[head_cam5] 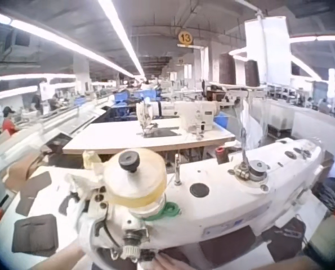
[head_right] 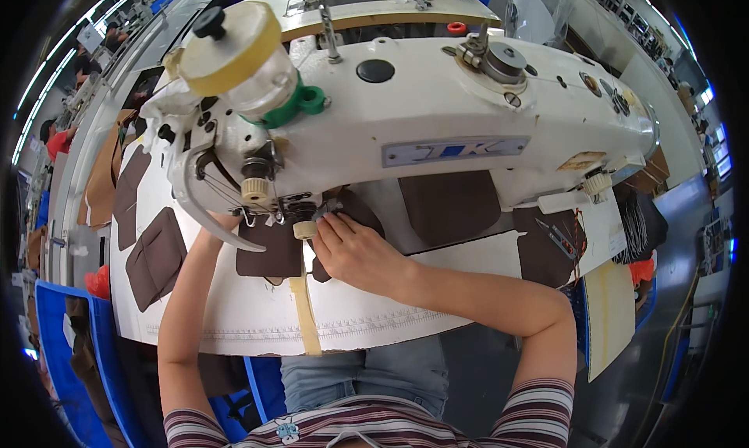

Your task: The person aligns and feeds fabric pieces through a sewing machine to sew them together, trimming the threads with thread snips.

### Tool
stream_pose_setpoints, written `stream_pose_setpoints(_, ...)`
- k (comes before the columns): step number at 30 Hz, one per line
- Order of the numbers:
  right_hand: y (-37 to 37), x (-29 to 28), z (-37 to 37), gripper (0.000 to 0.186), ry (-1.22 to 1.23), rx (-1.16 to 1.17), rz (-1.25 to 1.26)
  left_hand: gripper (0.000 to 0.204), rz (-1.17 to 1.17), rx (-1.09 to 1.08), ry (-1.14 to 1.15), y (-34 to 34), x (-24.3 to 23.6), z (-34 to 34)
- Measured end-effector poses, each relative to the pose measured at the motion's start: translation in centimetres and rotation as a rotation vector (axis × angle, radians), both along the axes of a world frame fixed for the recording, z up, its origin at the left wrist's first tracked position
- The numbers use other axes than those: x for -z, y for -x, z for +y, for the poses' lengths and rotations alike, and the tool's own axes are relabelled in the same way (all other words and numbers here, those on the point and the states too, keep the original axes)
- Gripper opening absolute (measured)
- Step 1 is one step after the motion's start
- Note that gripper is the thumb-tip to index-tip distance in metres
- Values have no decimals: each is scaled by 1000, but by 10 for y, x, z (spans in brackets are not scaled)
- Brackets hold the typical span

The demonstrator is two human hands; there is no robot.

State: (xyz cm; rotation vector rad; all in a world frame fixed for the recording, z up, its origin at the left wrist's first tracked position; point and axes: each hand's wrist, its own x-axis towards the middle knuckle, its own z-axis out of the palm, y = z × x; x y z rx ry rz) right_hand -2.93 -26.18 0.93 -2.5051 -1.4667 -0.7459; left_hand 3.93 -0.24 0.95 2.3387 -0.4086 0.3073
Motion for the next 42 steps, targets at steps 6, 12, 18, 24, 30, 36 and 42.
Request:
stream_pose_setpoints(6, -5, -7, 12, 16, 39, 120, -33, 50, 17, 450, -293, 66, -38, 2)
stream_pose_setpoints(12, -1, -11, 21, 25, 110, 185, 14, 62, -43, 445, -581, 77, -60, -7)
stream_pose_setpoints(18, 2, -15, 19, 38, 78, 170, -55, 50, -272, 334, -677, 69, -34, -25)
stream_pose_setpoints(24, -3, -12, 22, 38, 112, 190, -98, 39, -283, 271, -368, 65, -14, -21)
stream_pose_setpoints(30, -4, -10, 23, 39, 96, 196, -75, 43, -287, 249, -392, 73, -15, -21)
stream_pose_setpoints(36, -13, -8, 17, 21, -48, 125, 24, 57, -335, 257, -388, 73, -10, -26)
stream_pose_setpoints(42, -12, -5, 17, 12, -31, 103, -55, 54, -408, 236, -430, 74, -3, -36)
